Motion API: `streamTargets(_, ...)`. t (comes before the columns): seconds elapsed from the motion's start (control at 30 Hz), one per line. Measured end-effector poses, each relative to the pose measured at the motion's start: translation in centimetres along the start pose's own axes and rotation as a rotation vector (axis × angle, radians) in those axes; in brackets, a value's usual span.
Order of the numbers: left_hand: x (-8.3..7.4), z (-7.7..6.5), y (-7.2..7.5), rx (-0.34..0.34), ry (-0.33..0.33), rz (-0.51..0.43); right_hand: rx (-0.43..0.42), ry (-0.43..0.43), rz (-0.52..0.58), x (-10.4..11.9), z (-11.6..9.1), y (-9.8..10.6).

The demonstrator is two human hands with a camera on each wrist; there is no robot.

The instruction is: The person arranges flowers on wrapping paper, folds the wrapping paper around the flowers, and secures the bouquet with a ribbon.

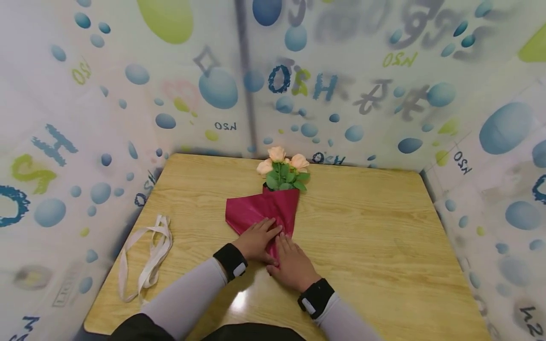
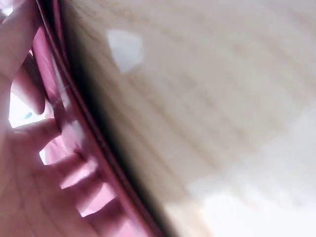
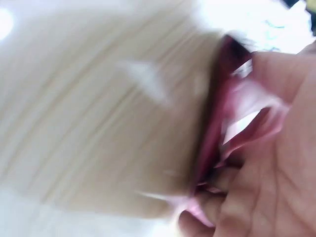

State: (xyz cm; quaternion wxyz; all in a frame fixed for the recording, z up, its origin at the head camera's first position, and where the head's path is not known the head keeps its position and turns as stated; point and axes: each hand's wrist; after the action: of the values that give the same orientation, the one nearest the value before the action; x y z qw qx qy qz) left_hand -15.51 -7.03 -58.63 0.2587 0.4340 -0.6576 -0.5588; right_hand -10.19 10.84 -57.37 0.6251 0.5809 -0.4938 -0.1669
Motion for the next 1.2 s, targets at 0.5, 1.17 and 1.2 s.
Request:
streamTargets(0.5, -0.2, 0.7, 0.5, 0.031, -0.036, 0.101, -0.057, -0.15, 0.02, -0.7, 3.0, 1.3)
streamTargets(1.17, 0.3, 1.1, 0.1, 0.041, -0.052, 0.081, -0.018, -0.323, -0.024, -8.8, 10.1, 5.4)
streamTargets(1.2, 0.4, 1.0, 0.2, 0.04, -0.049, 0.08, -0.016, -0.317, -0.023, -8.8, 10.3, 5.7)
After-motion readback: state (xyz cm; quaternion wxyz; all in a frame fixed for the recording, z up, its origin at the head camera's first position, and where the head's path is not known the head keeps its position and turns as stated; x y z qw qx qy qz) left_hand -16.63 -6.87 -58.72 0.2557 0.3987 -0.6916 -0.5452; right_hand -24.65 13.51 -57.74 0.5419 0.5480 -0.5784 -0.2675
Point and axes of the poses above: each hand's wrist, its own z-axis towards the middle knuckle, its own y-axis out of the back of the hand, x = y × z, and after that the axes turned 4 degrees about z, right-handed
